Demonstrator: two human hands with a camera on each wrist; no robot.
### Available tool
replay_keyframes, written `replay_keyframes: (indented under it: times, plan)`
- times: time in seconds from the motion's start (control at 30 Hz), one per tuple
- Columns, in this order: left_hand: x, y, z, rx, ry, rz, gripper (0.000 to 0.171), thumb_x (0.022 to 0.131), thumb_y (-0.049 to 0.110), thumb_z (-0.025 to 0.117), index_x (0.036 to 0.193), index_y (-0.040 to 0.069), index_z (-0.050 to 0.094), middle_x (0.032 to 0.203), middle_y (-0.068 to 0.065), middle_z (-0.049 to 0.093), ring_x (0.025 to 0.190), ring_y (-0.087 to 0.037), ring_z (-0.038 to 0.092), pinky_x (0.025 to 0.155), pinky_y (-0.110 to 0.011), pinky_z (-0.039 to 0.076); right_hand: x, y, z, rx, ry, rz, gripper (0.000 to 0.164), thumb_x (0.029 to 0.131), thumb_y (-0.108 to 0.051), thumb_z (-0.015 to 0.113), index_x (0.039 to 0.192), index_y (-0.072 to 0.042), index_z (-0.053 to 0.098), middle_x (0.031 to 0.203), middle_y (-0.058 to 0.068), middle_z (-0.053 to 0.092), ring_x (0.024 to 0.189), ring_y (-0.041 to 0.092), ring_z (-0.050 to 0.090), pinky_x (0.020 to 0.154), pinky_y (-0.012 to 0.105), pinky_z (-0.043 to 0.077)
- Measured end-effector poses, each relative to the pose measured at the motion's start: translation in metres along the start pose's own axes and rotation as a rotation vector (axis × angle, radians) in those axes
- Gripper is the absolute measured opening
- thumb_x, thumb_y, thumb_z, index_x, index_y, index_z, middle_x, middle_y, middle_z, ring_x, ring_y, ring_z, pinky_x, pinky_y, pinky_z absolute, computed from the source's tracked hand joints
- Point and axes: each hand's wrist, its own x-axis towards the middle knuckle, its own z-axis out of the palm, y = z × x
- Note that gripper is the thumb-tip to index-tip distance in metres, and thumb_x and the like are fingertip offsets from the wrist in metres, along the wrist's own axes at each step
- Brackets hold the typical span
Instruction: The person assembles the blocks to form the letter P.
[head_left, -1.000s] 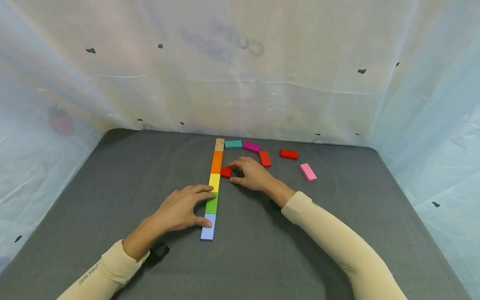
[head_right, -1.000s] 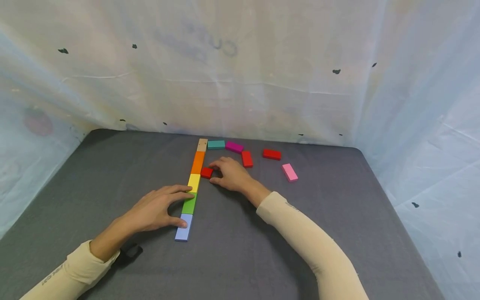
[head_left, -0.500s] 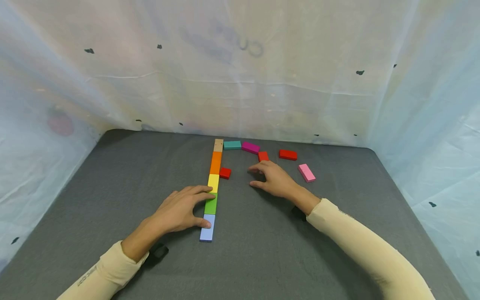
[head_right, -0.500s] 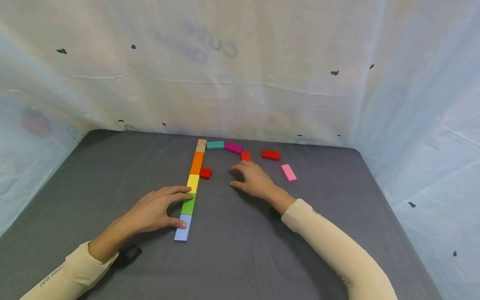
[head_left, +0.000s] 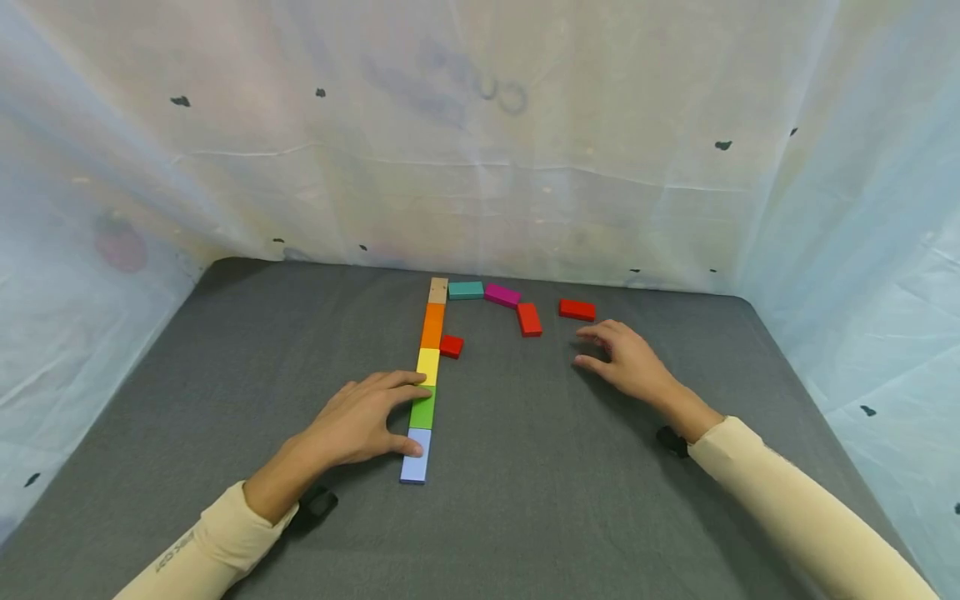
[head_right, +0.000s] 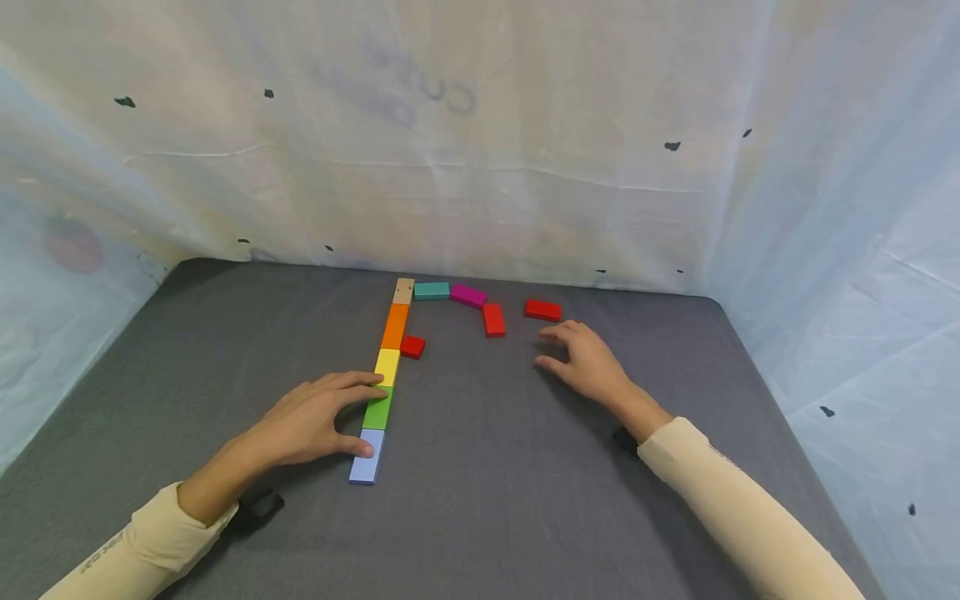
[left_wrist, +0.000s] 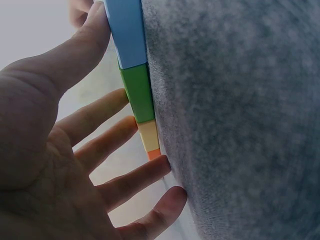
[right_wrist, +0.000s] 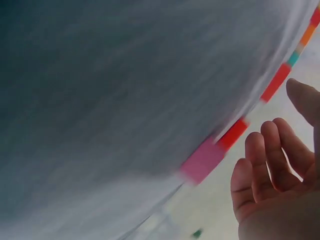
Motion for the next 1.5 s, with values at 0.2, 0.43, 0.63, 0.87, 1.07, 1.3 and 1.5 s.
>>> replay_keyframes:
  times: [0.2, 0.43, 0.63, 0.87, 1.07, 1.3, 1.5]
  plan:
    - [0.000, -0.001, 0.000, 0.003, -0.005, 0.003, 0.077, 0.071, 0.052, 0.085, 0.138, 0.025, 0.060, 0.153, 0.004, 0.047, 0.139, -0.030, 0.046, 0.102, -0.069, 0.039, -0.015, 0.029, -0.011, -0.040, 0.039, 0.051, 0.048, 0.090, -0.030, 0.075, 0.131, -0.008, 0.063, 0.123, 0.013, 0.064, 0.106, 0.029, 0.060, 0.087, 0.050, 0.051]
    - [0.000, -0.001, 0.000, 0.001, -0.012, -0.008, 0.077, 0.071, 0.053, 0.085, 0.139, 0.026, 0.060, 0.153, 0.005, 0.047, 0.139, -0.030, 0.046, 0.103, -0.072, 0.036, -0.023, 0.042, -0.017, -0.072, 0.008, 0.133, 0.053, 0.090, -0.036, 0.074, 0.132, -0.005, 0.061, 0.121, 0.015, 0.062, 0.110, 0.032, 0.058, 0.092, 0.055, 0.048]
    - [0.000, 0.001, -0.001, 0.004, -0.012, -0.012, 0.077, 0.070, 0.051, 0.085, 0.138, 0.026, 0.060, 0.153, 0.004, 0.047, 0.139, -0.031, 0.046, 0.103, -0.071, 0.037, -0.024, 0.043, -0.018, -0.084, -0.013, 0.159, 0.054, 0.089, -0.035, 0.075, 0.132, -0.005, 0.061, 0.119, 0.015, 0.062, 0.107, 0.030, 0.057, 0.090, 0.053, 0.048]
    - [0.000, 0.002, -0.002, -0.002, -0.020, -0.018, 0.076, 0.071, 0.051, 0.085, 0.138, 0.025, 0.060, 0.153, 0.004, 0.047, 0.139, -0.032, 0.045, 0.103, -0.071, 0.037, -0.025, 0.044, -0.018, -0.077, -0.023, 0.172, 0.055, 0.090, -0.035, 0.074, 0.134, -0.005, 0.059, 0.121, 0.016, 0.062, 0.105, 0.028, 0.058, 0.087, 0.049, 0.048]
    - [0.000, 0.002, -0.002, -0.005, -0.021, -0.024, 0.076, 0.071, 0.050, 0.085, 0.138, 0.026, 0.060, 0.154, 0.004, 0.046, 0.140, -0.031, 0.045, 0.104, -0.071, 0.036, -0.025, 0.044, -0.018, -0.059, -0.023, 0.167, 0.055, 0.091, -0.034, 0.072, 0.135, -0.005, 0.058, 0.121, 0.017, 0.063, 0.105, 0.029, 0.059, 0.088, 0.050, 0.049]
    - [-0.001, 0.002, -0.001, 0.005, -0.015, -0.022, 0.076, 0.071, 0.051, 0.085, 0.138, 0.026, 0.060, 0.154, 0.005, 0.046, 0.140, -0.030, 0.045, 0.103, -0.068, 0.038, -0.024, 0.045, -0.017, -0.054, -0.017, 0.140, 0.047, 0.093, -0.023, 0.071, 0.134, -0.004, 0.059, 0.121, 0.019, 0.064, 0.104, 0.031, 0.060, 0.088, 0.052, 0.049]
    - [-0.001, 0.001, -0.001, 0.005, -0.009, -0.014, 0.076, 0.070, 0.051, 0.085, 0.138, 0.025, 0.061, 0.153, 0.004, 0.047, 0.139, -0.031, 0.046, 0.101, -0.064, 0.041, -0.024, 0.046, -0.018, -0.036, -0.035, 0.123, 0.044, 0.095, -0.016, 0.067, 0.136, -0.004, 0.057, 0.127, 0.022, 0.061, 0.111, 0.035, 0.059, 0.095, 0.059, 0.046]
